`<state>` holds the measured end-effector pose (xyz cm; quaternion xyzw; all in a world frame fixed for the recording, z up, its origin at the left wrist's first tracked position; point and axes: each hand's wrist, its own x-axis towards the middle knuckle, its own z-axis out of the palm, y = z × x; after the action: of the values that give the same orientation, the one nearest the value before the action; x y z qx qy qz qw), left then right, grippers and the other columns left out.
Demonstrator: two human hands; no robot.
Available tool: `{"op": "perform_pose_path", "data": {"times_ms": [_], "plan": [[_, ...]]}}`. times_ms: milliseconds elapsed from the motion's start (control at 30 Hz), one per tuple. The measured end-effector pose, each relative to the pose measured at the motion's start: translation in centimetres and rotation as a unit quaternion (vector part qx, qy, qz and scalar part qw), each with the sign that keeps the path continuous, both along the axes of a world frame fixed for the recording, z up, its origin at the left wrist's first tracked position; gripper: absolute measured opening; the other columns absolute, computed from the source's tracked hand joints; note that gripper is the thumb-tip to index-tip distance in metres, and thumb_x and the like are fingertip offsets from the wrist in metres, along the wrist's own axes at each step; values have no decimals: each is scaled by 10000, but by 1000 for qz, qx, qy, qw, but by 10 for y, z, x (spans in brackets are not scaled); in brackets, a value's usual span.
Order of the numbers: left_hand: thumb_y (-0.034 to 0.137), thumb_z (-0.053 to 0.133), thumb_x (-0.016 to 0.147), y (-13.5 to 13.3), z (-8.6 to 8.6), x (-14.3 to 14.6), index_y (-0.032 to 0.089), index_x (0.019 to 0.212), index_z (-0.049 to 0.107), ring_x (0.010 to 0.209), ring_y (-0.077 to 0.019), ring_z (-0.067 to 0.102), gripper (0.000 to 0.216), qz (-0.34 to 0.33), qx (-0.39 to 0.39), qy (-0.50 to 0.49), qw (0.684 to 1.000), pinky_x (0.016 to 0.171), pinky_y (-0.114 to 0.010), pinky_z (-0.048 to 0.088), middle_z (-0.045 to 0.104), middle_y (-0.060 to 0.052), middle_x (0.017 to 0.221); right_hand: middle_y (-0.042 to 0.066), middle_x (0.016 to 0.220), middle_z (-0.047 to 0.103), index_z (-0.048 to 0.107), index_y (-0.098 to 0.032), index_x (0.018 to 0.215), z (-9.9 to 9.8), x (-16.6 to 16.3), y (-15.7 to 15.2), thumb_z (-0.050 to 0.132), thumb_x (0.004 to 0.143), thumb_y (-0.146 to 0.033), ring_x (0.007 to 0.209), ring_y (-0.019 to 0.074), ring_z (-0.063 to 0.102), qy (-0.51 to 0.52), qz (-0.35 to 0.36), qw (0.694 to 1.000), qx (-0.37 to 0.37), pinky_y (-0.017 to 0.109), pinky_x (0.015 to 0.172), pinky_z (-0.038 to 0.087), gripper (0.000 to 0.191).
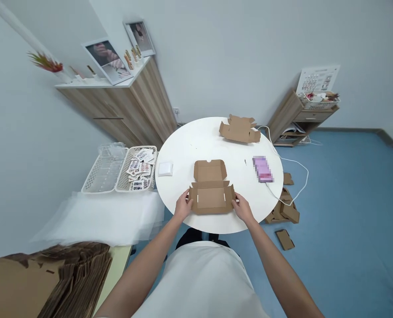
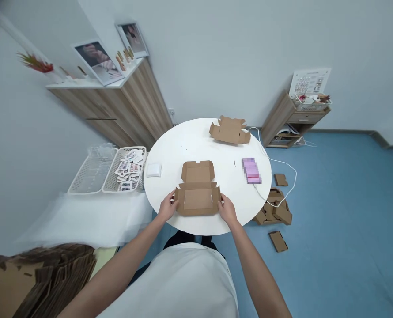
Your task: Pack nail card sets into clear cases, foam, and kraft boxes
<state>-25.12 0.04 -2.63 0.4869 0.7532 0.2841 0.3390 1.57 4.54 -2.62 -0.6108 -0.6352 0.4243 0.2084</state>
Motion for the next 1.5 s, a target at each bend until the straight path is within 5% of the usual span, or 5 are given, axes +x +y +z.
{"op": "perform_pose_path", "data": {"times_ms": [233, 500, 700, 967, 1500], "plan": [[338, 493, 753, -4, 4, -2, 125, 1303, 272, 1163, -277, 356, 630, -23, 44, 187, 981, 918, -449, 314, 371, -180, 1251, 90, 1099, 519, 280, -199, 1294, -4, -3, 0, 474, 736, -342, 760, 147, 589, -32, -35, 998, -35, 313, 731, 449, 607], [274, 583, 691, -20, 6, 9, 240, 1167, 474, 1233, -296, 258, 490, -324, 75, 258, 907, 1000, -494, 97, 398, -116, 1290, 150, 1238, 406, 253, -163, 1313, 6, 3, 16, 513, 690, -492, 1150, 251, 394, -112, -80, 990, 1, 406, 934, 332, 751], [158, 497, 710, -8, 0, 16, 235, 1212, 423, 1211, -268, 318, 513, -331, 50, 261, 906, 1002, -504, 95, 469, -115, 1228, 118, 1186, 484, 327, -209, 1272, 11, -13, 67, 521, 696, -463, 1080, 218, 468, -51, -76, 995, -39, 377, 864, 397, 659], [330, 649, 587, 22, 7, 19, 181, 1333, 230, 1290, -326, 102, 868, -288, -18, 309, 906, 1008, -503, 78, 208, -150, 1397, 22, 924, 607, 467, -225, 1064, -17, -41, 139, 481, 713, -286, 693, 119, 590, 29, -34, 996, -82, 320, 726, 455, 357], [483, 705, 452, 63, 12, 21, 160, 1362, 97, 1290, -348, -57, 1141, -293, -60, 336, 893, 1002, -530, 7, 90, -145, 1425, -2, 782, 589, 528, -237, 1049, -16, -44, 131, 403, 657, -169, 670, 141, 535, -4, 67, 995, -71, 275, 650, 431, 417]]}}
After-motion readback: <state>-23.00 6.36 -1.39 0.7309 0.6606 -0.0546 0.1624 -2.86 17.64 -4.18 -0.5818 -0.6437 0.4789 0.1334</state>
